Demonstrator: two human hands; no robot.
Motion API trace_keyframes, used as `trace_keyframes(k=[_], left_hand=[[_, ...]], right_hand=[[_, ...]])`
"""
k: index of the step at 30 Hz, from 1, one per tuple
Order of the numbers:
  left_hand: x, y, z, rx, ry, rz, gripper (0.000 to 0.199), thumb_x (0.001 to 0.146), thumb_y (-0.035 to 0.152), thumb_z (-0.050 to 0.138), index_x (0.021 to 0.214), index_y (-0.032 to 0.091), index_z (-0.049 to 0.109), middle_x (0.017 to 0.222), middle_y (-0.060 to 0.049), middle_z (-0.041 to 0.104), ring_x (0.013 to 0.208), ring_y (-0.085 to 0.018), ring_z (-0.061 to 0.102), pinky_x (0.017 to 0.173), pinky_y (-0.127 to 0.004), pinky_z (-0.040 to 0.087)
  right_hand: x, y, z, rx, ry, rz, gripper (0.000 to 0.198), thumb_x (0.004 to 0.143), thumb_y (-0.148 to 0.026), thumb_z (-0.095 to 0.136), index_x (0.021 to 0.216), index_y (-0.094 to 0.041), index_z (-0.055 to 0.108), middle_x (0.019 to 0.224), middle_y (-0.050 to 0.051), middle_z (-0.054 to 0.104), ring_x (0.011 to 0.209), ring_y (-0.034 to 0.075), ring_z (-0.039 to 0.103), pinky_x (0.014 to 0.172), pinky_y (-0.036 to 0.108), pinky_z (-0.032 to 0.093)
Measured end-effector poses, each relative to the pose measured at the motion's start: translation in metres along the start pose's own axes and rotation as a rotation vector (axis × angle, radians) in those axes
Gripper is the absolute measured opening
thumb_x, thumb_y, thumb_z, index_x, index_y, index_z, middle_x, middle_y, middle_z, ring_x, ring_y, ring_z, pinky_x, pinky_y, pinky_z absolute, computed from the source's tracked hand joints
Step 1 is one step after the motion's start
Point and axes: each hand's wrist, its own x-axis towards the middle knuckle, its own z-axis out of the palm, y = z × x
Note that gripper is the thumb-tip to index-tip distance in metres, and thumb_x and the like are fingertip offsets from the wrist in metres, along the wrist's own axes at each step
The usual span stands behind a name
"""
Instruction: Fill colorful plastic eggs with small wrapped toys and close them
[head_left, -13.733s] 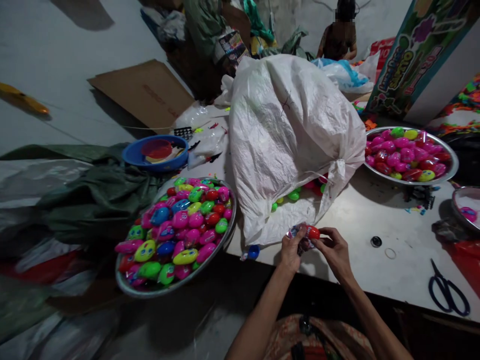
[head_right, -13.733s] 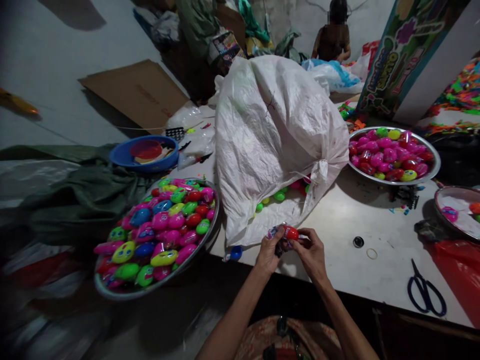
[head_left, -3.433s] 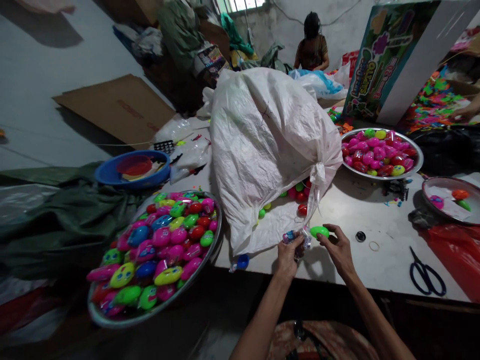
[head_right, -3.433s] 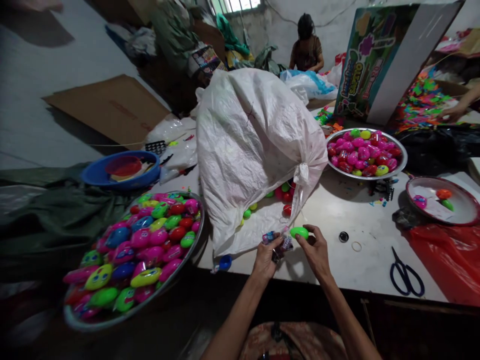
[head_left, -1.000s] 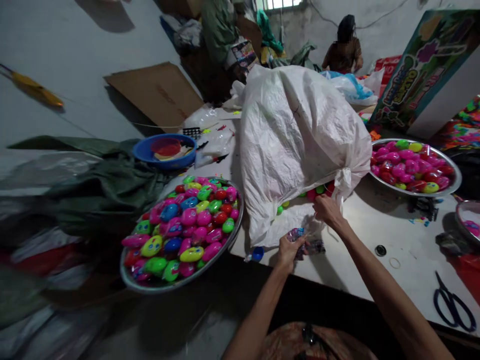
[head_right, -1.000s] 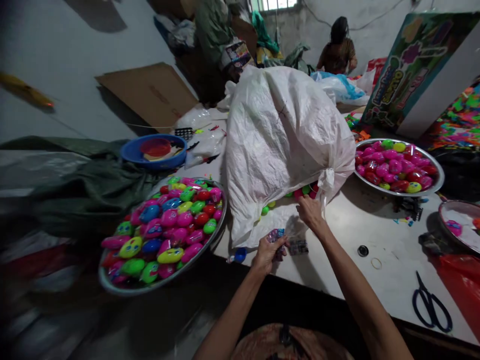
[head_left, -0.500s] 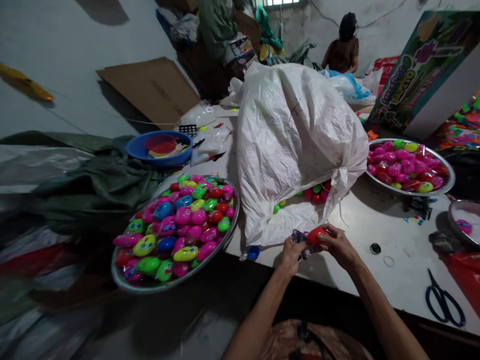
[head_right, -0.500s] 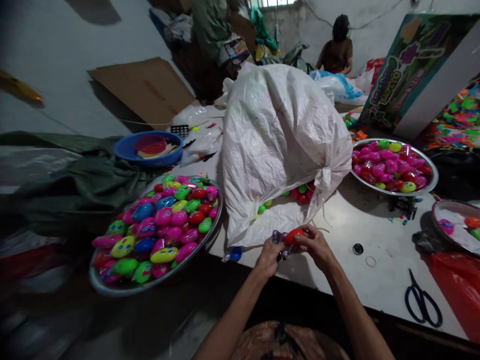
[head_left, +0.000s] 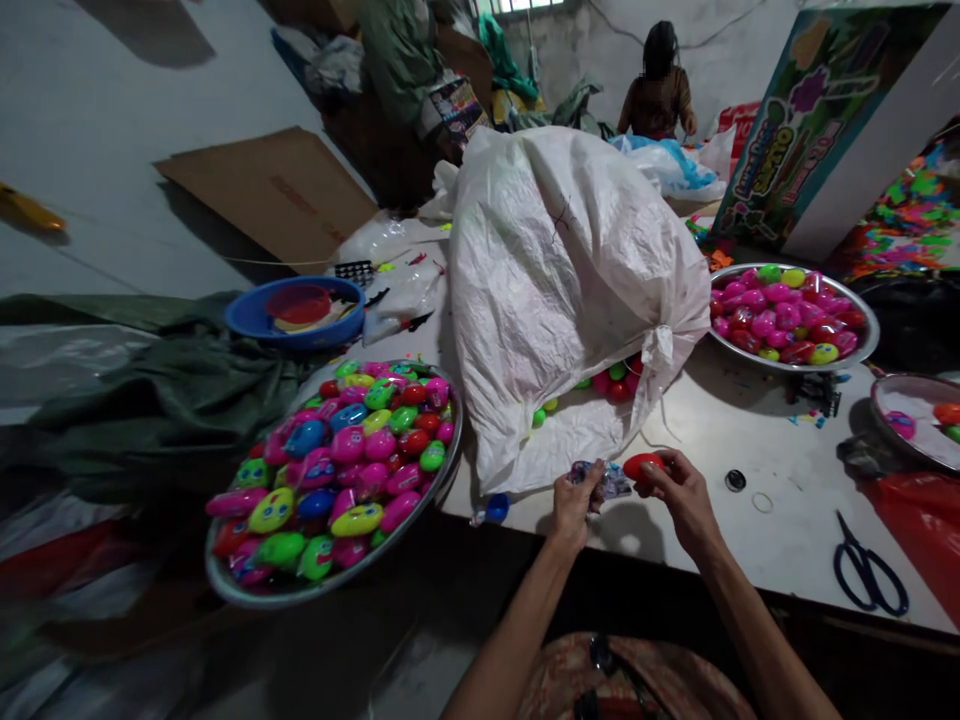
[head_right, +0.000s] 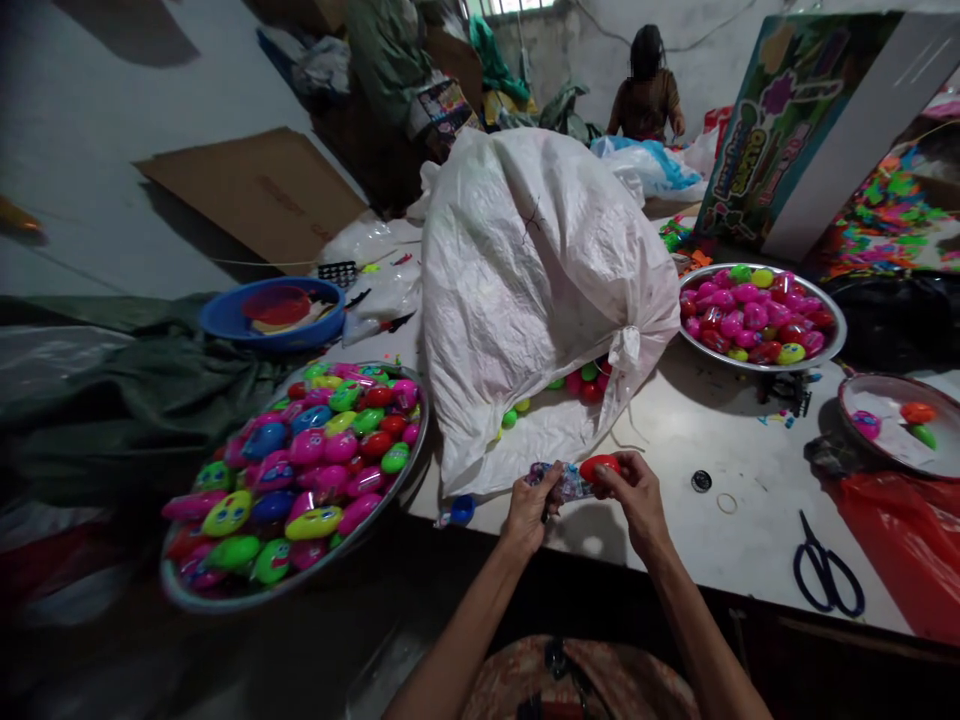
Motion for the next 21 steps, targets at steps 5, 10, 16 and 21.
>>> trace_keyframes(k=[5,10,16,21], left_hand=[[-0.002,0.004,0.0,0.029,-0.014,0.008,0.041,0.055,0.05,0.073,0.051,0.011,0.058,0.038,0.002,0.048,0.034,-0.006,0.039,0.034,-0.018,0.025],[-0.007,0.005,0.004,0.003,-0.13,-0.011,0.041,0.055,0.049,0.073,0.054,0.011,0.059,0.044,0.0,0.053,0.037,-0.007,0.044,0.036,-0.019,0.029],[-0.006,0.004,0.007,-0.053,-0.056,-0.055,0.045,0.057,0.055,0.069,0.062,0.012,0.06,0.043,0.001,0.053,0.035,-0.007,0.043,0.035,-0.019,0.03],[-0.005,0.005,0.007,-0.037,-0.092,-0.047,0.042,0.057,0.05,0.071,0.062,0.011,0.058,0.044,0.001,0.052,0.037,-0.007,0.044,0.035,-0.018,0.03]], right_hand=[[-0.009,-0.004,-0.003,-0.129,0.039,-0.062,0.033,0.067,-0.034,0.072,0.093,-0.02,0.058,0.081,0.001,0.062,0.061,0.013,0.055,0.057,0.027,0.044],[-0.012,0.001,-0.001,-0.231,0.089,-0.091,0.04,0.066,-0.037,0.072,0.098,-0.02,0.056,0.08,0.002,0.064,0.07,0.017,0.059,0.063,0.028,0.046],[-0.019,0.002,-0.004,-0.211,0.074,-0.079,0.033,0.069,-0.038,0.069,0.094,-0.02,0.057,0.086,0.003,0.065,0.074,0.018,0.061,0.067,0.03,0.048],[-0.02,0.002,-0.01,-0.147,0.112,-0.072,0.033,0.067,-0.038,0.071,0.091,-0.019,0.058,0.081,0.003,0.065,0.074,0.019,0.06,0.067,0.033,0.049]])
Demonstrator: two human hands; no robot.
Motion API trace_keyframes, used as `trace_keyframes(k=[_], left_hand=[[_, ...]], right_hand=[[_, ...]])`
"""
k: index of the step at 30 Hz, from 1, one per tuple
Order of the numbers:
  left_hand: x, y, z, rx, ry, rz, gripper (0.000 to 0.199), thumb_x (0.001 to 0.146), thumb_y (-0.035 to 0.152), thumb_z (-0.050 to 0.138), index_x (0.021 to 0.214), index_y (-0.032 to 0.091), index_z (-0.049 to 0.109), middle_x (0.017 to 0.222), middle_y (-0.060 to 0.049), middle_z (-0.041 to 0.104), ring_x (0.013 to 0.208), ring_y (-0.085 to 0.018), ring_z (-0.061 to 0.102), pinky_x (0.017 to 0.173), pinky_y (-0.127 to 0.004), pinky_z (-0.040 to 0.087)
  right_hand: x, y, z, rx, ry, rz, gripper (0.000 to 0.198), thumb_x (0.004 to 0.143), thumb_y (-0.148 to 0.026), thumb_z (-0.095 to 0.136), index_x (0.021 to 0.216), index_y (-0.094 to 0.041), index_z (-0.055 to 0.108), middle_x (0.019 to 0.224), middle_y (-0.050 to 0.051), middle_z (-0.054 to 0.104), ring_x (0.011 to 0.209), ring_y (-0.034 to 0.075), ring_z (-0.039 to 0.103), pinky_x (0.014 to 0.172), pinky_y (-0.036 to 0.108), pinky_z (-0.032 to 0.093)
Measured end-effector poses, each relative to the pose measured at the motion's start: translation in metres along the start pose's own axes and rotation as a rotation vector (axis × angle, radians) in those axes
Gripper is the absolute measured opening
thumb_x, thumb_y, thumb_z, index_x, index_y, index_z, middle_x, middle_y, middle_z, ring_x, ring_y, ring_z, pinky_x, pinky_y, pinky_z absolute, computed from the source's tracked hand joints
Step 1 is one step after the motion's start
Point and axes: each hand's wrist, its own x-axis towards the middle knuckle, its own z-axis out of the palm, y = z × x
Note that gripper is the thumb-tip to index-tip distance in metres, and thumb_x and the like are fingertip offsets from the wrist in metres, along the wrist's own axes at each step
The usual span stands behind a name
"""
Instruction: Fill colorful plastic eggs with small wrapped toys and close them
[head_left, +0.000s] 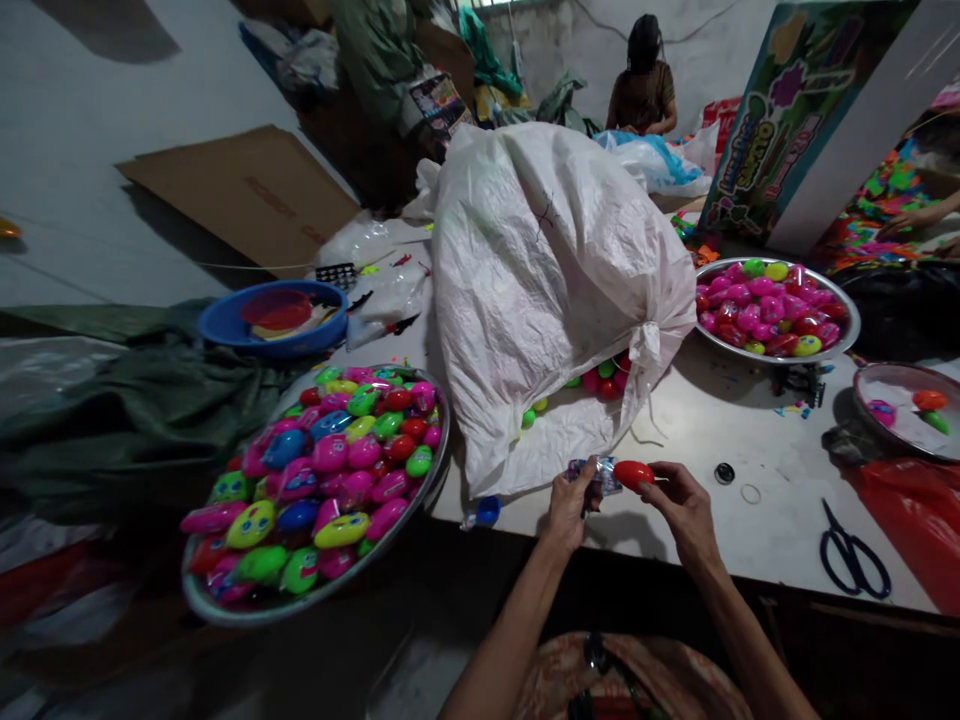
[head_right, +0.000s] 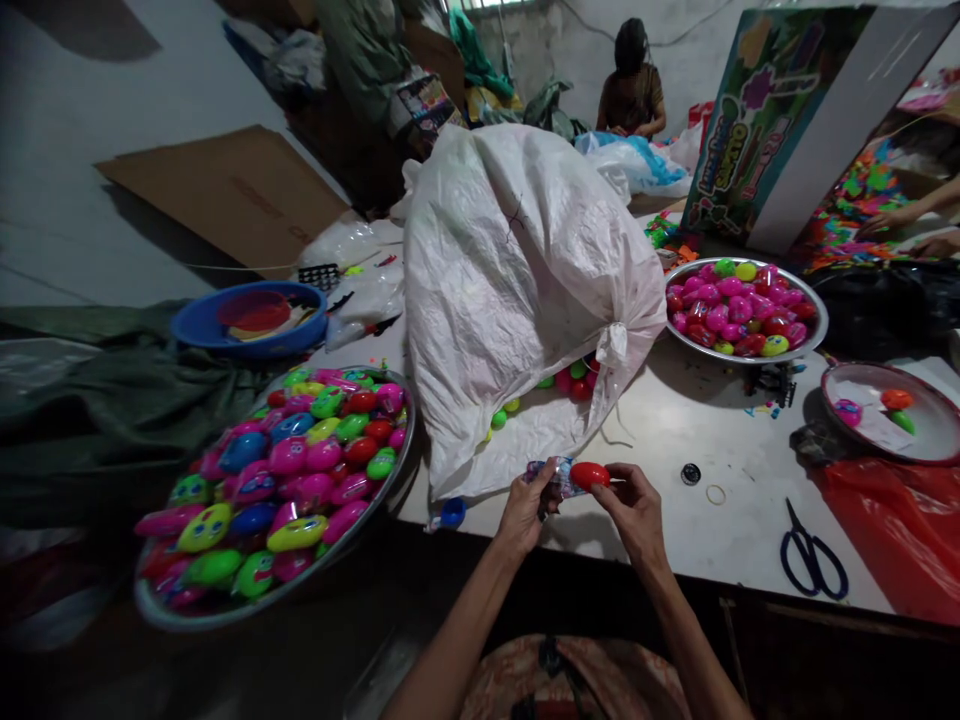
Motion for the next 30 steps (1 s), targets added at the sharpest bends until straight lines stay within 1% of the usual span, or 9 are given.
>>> trace_keyframes(k=[6,9,12,15,17,20,22,26,30], left_hand=[[-0.002,0.002,-0.001,-0.102,-0.097,-0.11,0.038,0.06,0.048,0.071,0.068,0.013,0.058,0.046,0.003,0.051,0.038,-0.007,0.045,0.034,-0.016,0.026],[-0.002,0.0,-0.001,-0.081,-0.121,-0.06,0.034,0.056,0.041,0.075,0.066,0.012,0.06,0.048,0.003,0.051,0.038,-0.005,0.042,0.037,-0.016,0.028],[-0.001,-0.004,0.001,0.013,-0.119,0.025,0.031,0.054,0.036,0.077,0.065,0.011,0.062,0.048,0.003,0.051,0.039,-0.005,0.041,0.039,-0.018,0.031],[-0.002,-0.005,0.002,0.067,-0.137,0.052,0.03,0.053,0.035,0.077,0.063,0.011,0.063,0.045,0.004,0.049,0.039,-0.005,0.04,0.04,-0.019,0.031],[-0.004,-0.005,0.002,0.074,-0.13,0.057,0.03,0.054,0.035,0.077,0.066,0.011,0.064,0.046,0.003,0.051,0.04,-0.006,0.042,0.04,-0.019,0.031],[-0.006,-0.005,0.001,0.064,-0.114,0.07,0.032,0.054,0.035,0.077,0.073,0.011,0.066,0.054,0.0,0.058,0.045,-0.007,0.047,0.043,-0.019,0.034],[-0.007,-0.006,0.002,0.062,-0.097,0.08,0.031,0.054,0.035,0.077,0.07,0.011,0.066,0.054,0.0,0.058,0.044,-0.007,0.046,0.043,-0.019,0.034],[-0.004,-0.009,0.002,0.028,-0.052,0.065,0.032,0.053,0.038,0.077,0.063,0.011,0.063,0.047,0.002,0.052,0.038,-0.005,0.042,0.038,-0.018,0.03],[0.0,-0.012,0.002,-0.045,0.057,0.008,0.036,0.05,0.04,0.078,0.065,0.012,0.062,0.049,0.002,0.054,0.039,-0.006,0.045,0.036,-0.017,0.03]], right_hand=[[0.001,-0.004,-0.006,-0.005,-0.009,0.01,0.031,0.067,-0.035,0.072,0.091,-0.019,0.059,0.079,0.003,0.065,0.073,0.019,0.059,0.068,0.033,0.047],[0.002,-0.004,-0.007,0.073,-0.015,0.044,0.034,0.066,-0.031,0.072,0.096,-0.02,0.059,0.083,0.002,0.065,0.069,0.017,0.059,0.066,0.032,0.047],[0.005,0.0,-0.006,0.25,-0.053,0.152,0.032,0.067,-0.031,0.07,0.096,-0.019,0.06,0.087,0.003,0.065,0.063,0.015,0.06,0.061,0.029,0.047],[0.01,0.004,-0.002,0.356,-0.136,0.263,0.028,0.063,-0.029,0.071,0.087,-0.017,0.061,0.078,0.003,0.065,0.059,0.015,0.06,0.056,0.027,0.046],[0.013,0.007,0.0,0.374,-0.115,0.281,0.027,0.061,-0.029,0.073,0.082,-0.017,0.061,0.072,0.001,0.064,0.055,0.014,0.059,0.053,0.026,0.045],[0.015,0.01,0.004,0.381,-0.002,0.246,0.028,0.06,-0.03,0.073,0.08,-0.017,0.059,0.072,0.001,0.062,0.053,0.012,0.057,0.051,0.025,0.044],[0.015,0.011,0.005,0.366,0.036,0.227,0.029,0.061,-0.031,0.073,0.082,-0.018,0.058,0.072,0.0,0.061,0.053,0.012,0.057,0.051,0.025,0.044],[0.012,0.01,0.001,0.258,0.013,0.185,0.028,0.065,-0.035,0.071,0.084,-0.018,0.058,0.072,0.0,0.061,0.053,0.013,0.058,0.052,0.027,0.045],[0.005,0.004,-0.006,0.12,0.012,0.073,0.027,0.069,-0.036,0.069,0.086,-0.019,0.058,0.074,0.0,0.063,0.057,0.015,0.059,0.057,0.028,0.046]])
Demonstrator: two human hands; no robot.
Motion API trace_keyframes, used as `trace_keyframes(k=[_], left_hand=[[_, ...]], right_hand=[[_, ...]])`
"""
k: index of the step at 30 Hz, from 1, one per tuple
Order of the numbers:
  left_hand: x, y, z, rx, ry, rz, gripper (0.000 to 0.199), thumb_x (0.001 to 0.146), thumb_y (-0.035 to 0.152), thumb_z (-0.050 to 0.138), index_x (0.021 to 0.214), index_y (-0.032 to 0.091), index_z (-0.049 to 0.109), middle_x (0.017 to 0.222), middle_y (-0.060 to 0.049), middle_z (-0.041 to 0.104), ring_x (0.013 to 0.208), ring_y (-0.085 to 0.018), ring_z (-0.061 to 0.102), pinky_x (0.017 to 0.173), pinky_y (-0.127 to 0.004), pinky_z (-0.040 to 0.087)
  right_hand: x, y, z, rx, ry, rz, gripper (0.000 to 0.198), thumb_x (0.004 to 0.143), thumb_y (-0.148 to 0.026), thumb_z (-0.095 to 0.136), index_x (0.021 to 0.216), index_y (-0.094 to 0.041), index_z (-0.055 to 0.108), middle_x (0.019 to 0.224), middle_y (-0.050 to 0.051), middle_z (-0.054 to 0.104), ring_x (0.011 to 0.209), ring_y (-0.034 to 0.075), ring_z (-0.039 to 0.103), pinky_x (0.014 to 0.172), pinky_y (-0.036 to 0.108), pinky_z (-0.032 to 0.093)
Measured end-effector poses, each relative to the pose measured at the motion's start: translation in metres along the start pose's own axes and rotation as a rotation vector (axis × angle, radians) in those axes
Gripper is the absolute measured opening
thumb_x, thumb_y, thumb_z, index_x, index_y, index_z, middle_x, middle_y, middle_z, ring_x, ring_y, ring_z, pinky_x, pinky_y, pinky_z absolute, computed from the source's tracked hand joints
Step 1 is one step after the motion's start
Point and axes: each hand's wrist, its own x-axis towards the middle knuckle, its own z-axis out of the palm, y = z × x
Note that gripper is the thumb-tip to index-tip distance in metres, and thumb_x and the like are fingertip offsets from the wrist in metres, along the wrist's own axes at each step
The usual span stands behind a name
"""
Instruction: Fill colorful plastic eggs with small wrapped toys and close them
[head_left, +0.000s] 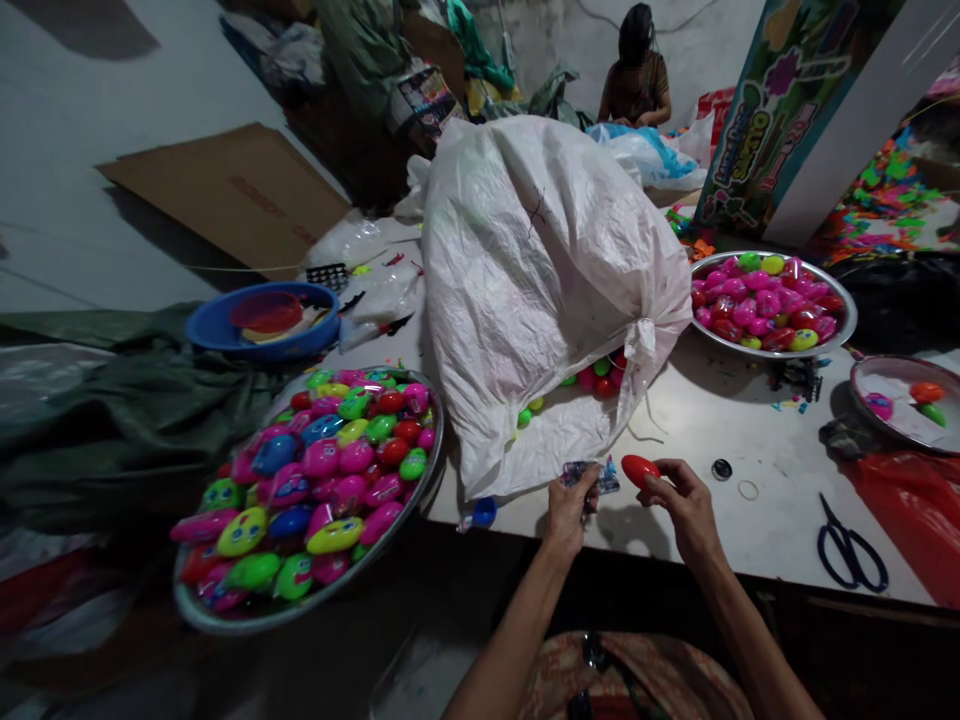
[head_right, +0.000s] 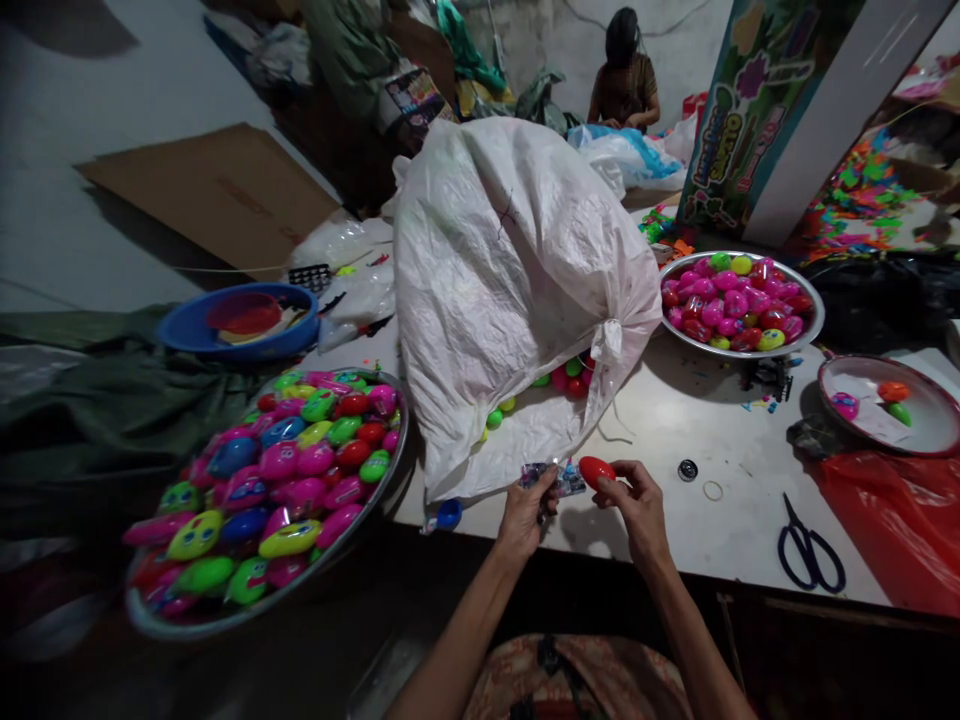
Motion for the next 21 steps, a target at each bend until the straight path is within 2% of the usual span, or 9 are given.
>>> trace_keyframes(k=[3,6,9,11,15,18,21], left_hand=[[0.001,-0.002,0.002,-0.009,0.043,-0.022,0.036,0.05,0.043,0.077,0.06,0.012,0.06,0.046,0.002,0.053,0.038,-0.006,0.044,0.036,-0.018,0.03],[-0.001,-0.004,0.007,0.01,0.092,-0.007,0.035,0.049,0.041,0.077,0.053,0.012,0.057,0.041,0.003,0.05,0.035,-0.006,0.041,0.036,-0.019,0.029],[-0.005,-0.006,0.011,-0.003,0.102,0.007,0.032,0.046,0.036,0.078,0.054,0.013,0.057,0.041,0.004,0.05,0.035,-0.006,0.042,0.037,-0.019,0.031],[-0.008,-0.005,0.014,-0.053,0.065,-0.011,0.031,0.046,0.034,0.078,0.055,0.013,0.057,0.043,0.004,0.051,0.037,-0.007,0.044,0.039,-0.02,0.033],[-0.015,-0.004,0.015,-0.142,-0.108,-0.073,0.03,0.046,0.029,0.079,0.064,0.013,0.06,0.051,0.003,0.055,0.04,-0.008,0.047,0.041,-0.021,0.036],[-0.018,-0.002,0.011,-0.101,-0.194,-0.101,0.03,0.048,0.028,0.078,0.067,0.013,0.061,0.053,0.003,0.055,0.038,-0.005,0.043,0.039,-0.02,0.033],[-0.016,0.001,0.005,-0.032,-0.22,-0.074,0.032,0.052,0.031,0.076,0.075,0.012,0.065,0.056,0.002,0.056,0.035,-0.003,0.039,0.037,-0.019,0.029]], right_hand=[[-0.008,-0.004,0.0,-0.087,-0.057,-0.029,0.028,0.069,-0.036,0.069,0.088,-0.019,0.058,0.071,0.0,0.062,0.06,0.016,0.059,0.06,0.03,0.047],[-0.017,-0.007,0.004,-0.139,-0.035,-0.055,0.033,0.067,-0.035,0.071,0.093,-0.02,0.058,0.073,0.0,0.063,0.065,0.017,0.059,0.063,0.031,0.048],[-0.02,-0.008,0.008,-0.066,-0.037,-0.044,0.036,0.066,-0.034,0.072,0.096,-0.021,0.058,0.088,0.002,0.064,0.068,0.017,0.061,0.065,0.031,0.049],[-0.017,-0.006,0.009,0.062,-0.068,0.037,0.033,0.066,-0.036,0.071,0.093,-0.022,0.058,0.093,0.003,0.064,0.066,0.017,0.062,0.062,0.031,0.049],[0.001,0.003,0.006,0.32,-0.131,0.246,0.023,0.068,-0.036,0.067,0.083,-0.021,0.059,0.074,0.0,0.064,0.06,0.016,0.061,0.056,0.028,0.048],[0.013,0.006,0.001,0.372,-0.102,0.252,0.02,0.068,-0.036,0.066,0.077,-0.02,0.057,0.07,0.0,0.062,0.054,0.013,0.058,0.052,0.027,0.046],[0.018,-0.001,-0.005,0.265,-0.123,0.198,0.023,0.065,-0.034,0.069,0.078,-0.019,0.056,0.065,-0.002,0.06,0.049,0.012,0.056,0.049,0.026,0.045]])
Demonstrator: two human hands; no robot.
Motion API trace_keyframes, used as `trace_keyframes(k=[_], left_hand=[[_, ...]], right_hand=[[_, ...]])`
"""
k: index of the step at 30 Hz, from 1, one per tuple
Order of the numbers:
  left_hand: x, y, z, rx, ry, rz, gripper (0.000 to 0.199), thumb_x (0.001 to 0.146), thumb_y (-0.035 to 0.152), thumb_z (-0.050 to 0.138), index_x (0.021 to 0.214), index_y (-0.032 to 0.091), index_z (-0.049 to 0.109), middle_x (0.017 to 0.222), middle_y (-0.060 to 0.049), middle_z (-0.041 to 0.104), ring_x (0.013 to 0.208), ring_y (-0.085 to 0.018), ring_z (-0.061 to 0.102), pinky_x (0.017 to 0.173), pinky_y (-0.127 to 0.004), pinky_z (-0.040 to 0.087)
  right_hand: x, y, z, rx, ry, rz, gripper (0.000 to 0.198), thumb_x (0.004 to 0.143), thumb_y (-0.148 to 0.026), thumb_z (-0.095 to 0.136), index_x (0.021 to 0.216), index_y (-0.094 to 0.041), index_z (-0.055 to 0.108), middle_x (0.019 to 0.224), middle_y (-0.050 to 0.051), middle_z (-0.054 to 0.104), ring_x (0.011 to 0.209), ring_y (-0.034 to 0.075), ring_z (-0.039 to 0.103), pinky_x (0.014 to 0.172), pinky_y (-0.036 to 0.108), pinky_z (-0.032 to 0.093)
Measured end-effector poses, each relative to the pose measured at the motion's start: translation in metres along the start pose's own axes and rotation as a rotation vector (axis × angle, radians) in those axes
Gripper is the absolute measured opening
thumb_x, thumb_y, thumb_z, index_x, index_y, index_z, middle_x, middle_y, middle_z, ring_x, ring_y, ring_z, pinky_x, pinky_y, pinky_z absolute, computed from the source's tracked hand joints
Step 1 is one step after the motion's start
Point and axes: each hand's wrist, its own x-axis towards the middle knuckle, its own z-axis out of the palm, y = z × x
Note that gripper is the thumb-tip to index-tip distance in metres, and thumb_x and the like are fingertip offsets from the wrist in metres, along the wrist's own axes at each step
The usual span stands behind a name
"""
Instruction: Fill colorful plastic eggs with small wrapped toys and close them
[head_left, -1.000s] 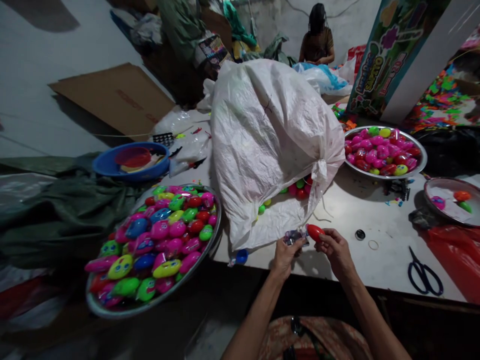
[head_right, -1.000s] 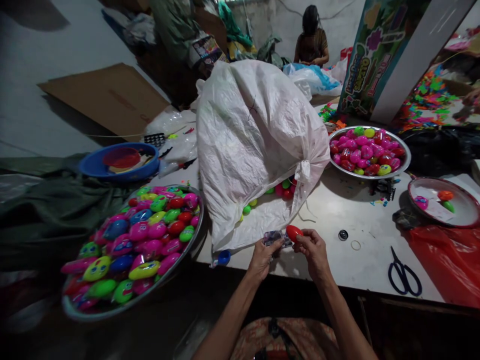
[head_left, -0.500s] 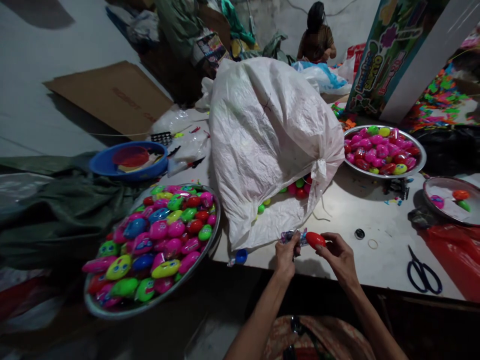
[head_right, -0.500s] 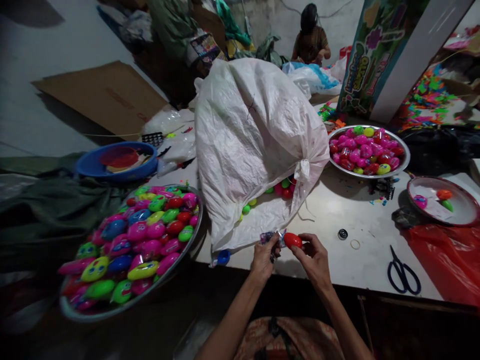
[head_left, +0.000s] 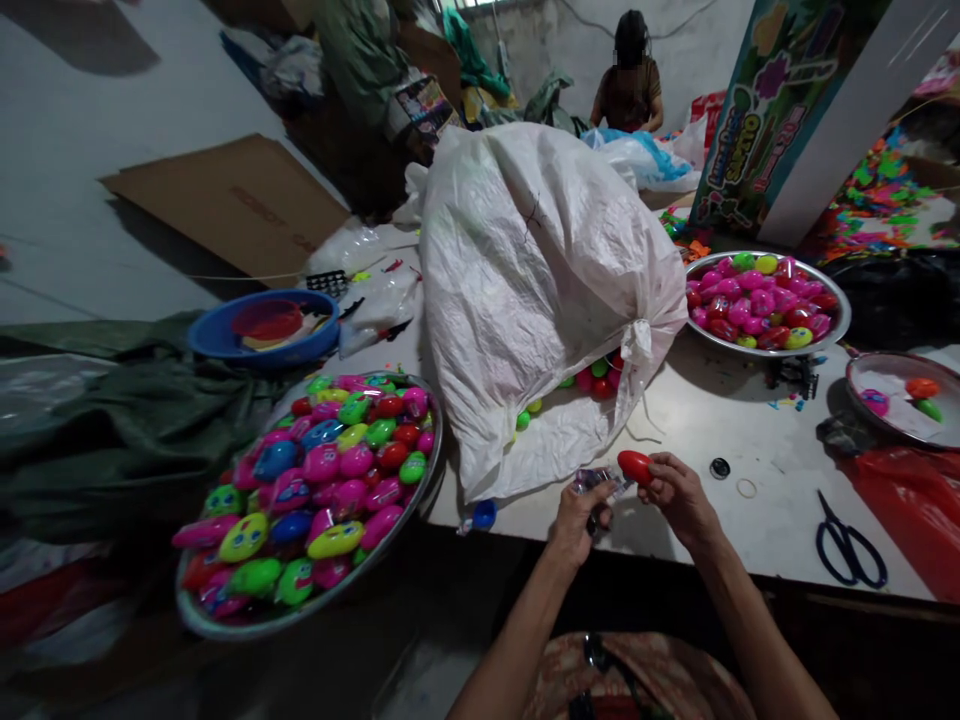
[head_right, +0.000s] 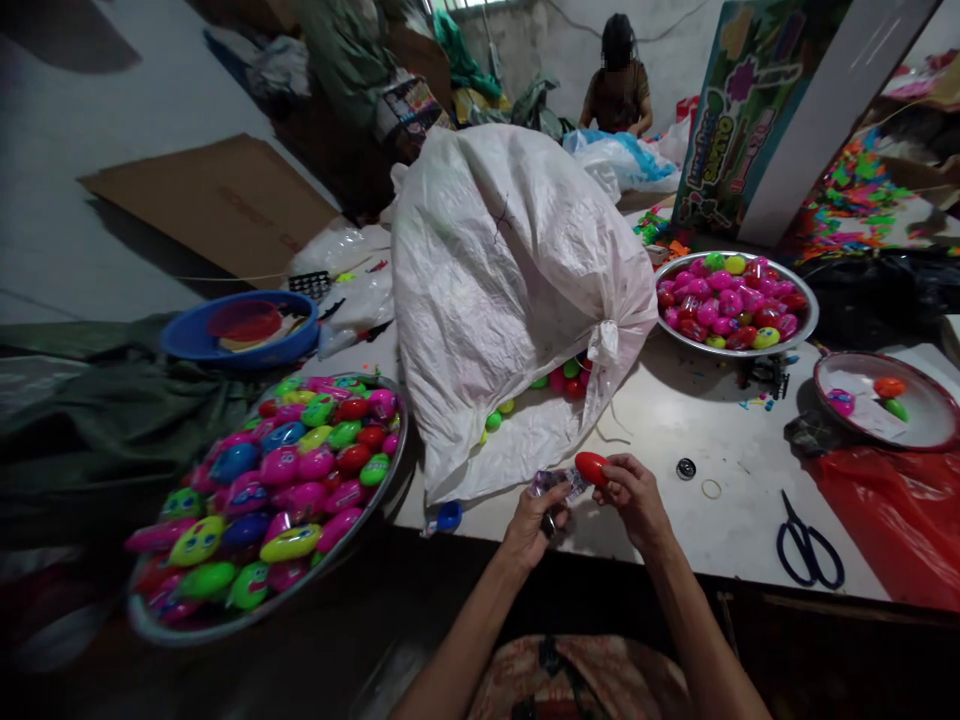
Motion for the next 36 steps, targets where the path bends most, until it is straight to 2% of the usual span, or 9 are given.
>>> trace_keyframes(k=[4,7,9,13,15,18,24,32,36], left_hand=[[0.006,0.003,-0.006,0.13,0.003,0.026,0.028,0.052,0.029,0.075,0.071,0.011,0.066,0.054,0.001,0.057,0.036,-0.004,0.04,0.035,-0.018,0.026],[0.01,0.0,-0.006,0.222,-0.003,0.035,0.023,0.05,0.026,0.075,0.064,0.012,0.064,0.05,0.002,0.054,0.038,-0.005,0.042,0.034,-0.017,0.026],[0.012,-0.004,-0.007,0.229,0.011,0.037,0.024,0.05,0.029,0.076,0.061,0.012,0.062,0.048,0.002,0.053,0.036,-0.005,0.04,0.033,-0.017,0.026],[0.013,-0.005,-0.01,0.159,0.087,0.039,0.033,0.053,0.04,0.076,0.057,0.011,0.06,0.046,0.002,0.051,0.033,-0.003,0.037,0.033,-0.017,0.025],[0.012,-0.003,-0.011,0.123,0.084,0.048,0.035,0.054,0.042,0.075,0.059,0.011,0.061,0.049,0.001,0.053,0.034,-0.003,0.039,0.033,-0.017,0.026],[0.013,0.001,-0.013,0.065,0.042,0.031,0.035,0.056,0.044,0.074,0.063,0.012,0.061,0.055,0.001,0.055,0.038,-0.005,0.043,0.035,-0.017,0.03],[0.014,-0.002,-0.013,0.019,0.034,-0.021,0.036,0.057,0.045,0.073,0.068,0.014,0.058,0.054,0.004,0.051,0.039,-0.006,0.046,0.034,-0.017,0.03],[0.01,-0.005,-0.006,0.231,0.097,0.116,0.038,0.062,0.051,0.066,0.059,0.014,0.058,0.049,0.002,0.05,0.039,-0.006,0.04,0.037,-0.019,0.028],[0.004,-0.003,-0.003,0.339,0.033,0.224,0.032,0.063,0.045,0.069,0.064,0.014,0.065,0.045,0.003,0.048,0.041,-0.006,0.039,0.043,-0.019,0.031]], right_hand=[[-0.002,-0.014,-0.001,-0.296,-0.095,-0.044,0.026,0.061,-0.033,0.073,0.075,-0.016,0.058,0.063,-0.001,0.061,0.048,0.012,0.056,0.047,0.025,0.043],[-0.002,-0.017,0.001,-0.408,-0.154,-0.054,0.026,0.061,-0.033,0.073,0.076,-0.016,0.06,0.064,0.0,0.063,0.049,0.012,0.055,0.048,0.025,0.043],[-0.002,-0.016,0.001,-0.405,-0.14,-0.063,0.026,0.063,-0.033,0.072,0.079,-0.016,0.061,0.064,0.0,0.063,0.05,0.012,0.055,0.049,0.025,0.044],[-0.007,-0.009,-0.004,-0.342,0.038,-0.14,0.028,0.067,-0.038,0.069,0.082,-0.017,0.059,0.065,-0.001,0.061,0.051,0.013,0.056,0.05,0.027,0.045],[-0.012,-0.006,-0.006,-0.335,0.068,-0.153,0.03,0.066,-0.039,0.07,0.083,-0.018,0.059,0.07,0.0,0.062,0.051,0.013,0.056,0.049,0.027,0.045],[-0.019,-0.004,-0.008,-0.359,0.061,-0.167,0.031,0.066,-0.04,0.07,0.085,-0.018,0.059,0.075,0.001,0.063,0.053,0.014,0.057,0.05,0.027,0.045],[-0.023,-0.009,-0.006,-0.387,0.048,-0.192,0.028,0.069,-0.04,0.069,0.085,-0.018,0.061,0.067,0.001,0.064,0.055,0.015,0.058,0.055,0.028,0.045],[-0.024,-0.007,-0.005,-0.558,0.043,-0.166,0.031,0.069,-0.042,0.069,0.086,-0.018,0.062,0.067,0.001,0.064,0.056,0.016,0.059,0.054,0.028,0.047],[-0.024,0.0,-0.003,-0.493,0.01,-0.134,0.029,0.068,-0.042,0.069,0.084,-0.017,0.063,0.074,0.002,0.065,0.06,0.016,0.06,0.057,0.029,0.048]])
